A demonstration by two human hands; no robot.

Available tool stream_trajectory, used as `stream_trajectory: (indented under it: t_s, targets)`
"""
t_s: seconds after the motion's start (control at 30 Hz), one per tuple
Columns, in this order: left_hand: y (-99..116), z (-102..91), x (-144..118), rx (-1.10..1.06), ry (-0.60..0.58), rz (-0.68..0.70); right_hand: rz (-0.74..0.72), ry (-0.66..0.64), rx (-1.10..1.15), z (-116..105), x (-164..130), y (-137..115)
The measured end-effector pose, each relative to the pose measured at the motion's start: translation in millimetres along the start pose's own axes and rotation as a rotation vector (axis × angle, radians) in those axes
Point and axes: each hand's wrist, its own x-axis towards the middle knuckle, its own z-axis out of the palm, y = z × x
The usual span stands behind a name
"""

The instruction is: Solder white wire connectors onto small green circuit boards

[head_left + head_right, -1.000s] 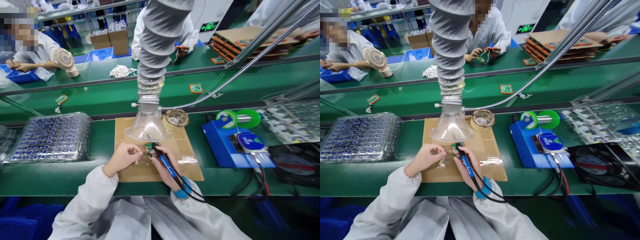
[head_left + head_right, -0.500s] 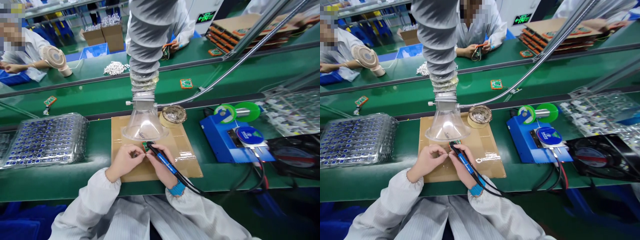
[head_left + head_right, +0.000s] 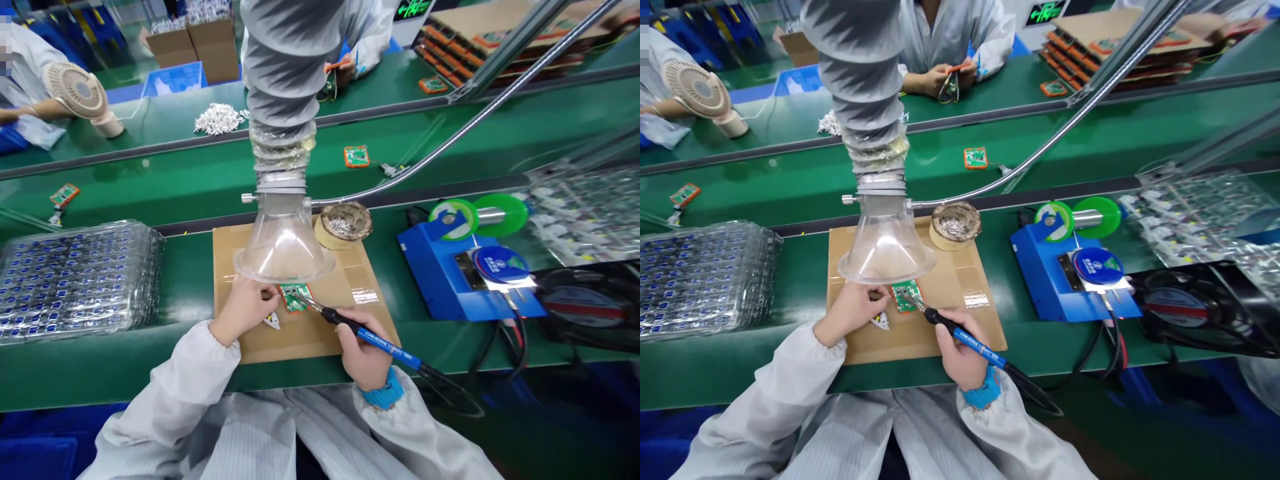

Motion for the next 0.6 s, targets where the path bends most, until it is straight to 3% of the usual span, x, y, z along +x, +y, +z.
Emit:
stream_trajectory:
  t_s: [0.27, 0.6]
  targets:
    - [-2.9, 1.4, 0.6, -0.037, 0.007, 0.013, -0.033, -0.098, -0.021, 7.0, 6.0, -5.2]
    - [-2.9, 1.2, 1.0, -0.079, 0.011, 0.038, -0.074, -0.089, -0.067, 11.2, 10.5, -13.5]
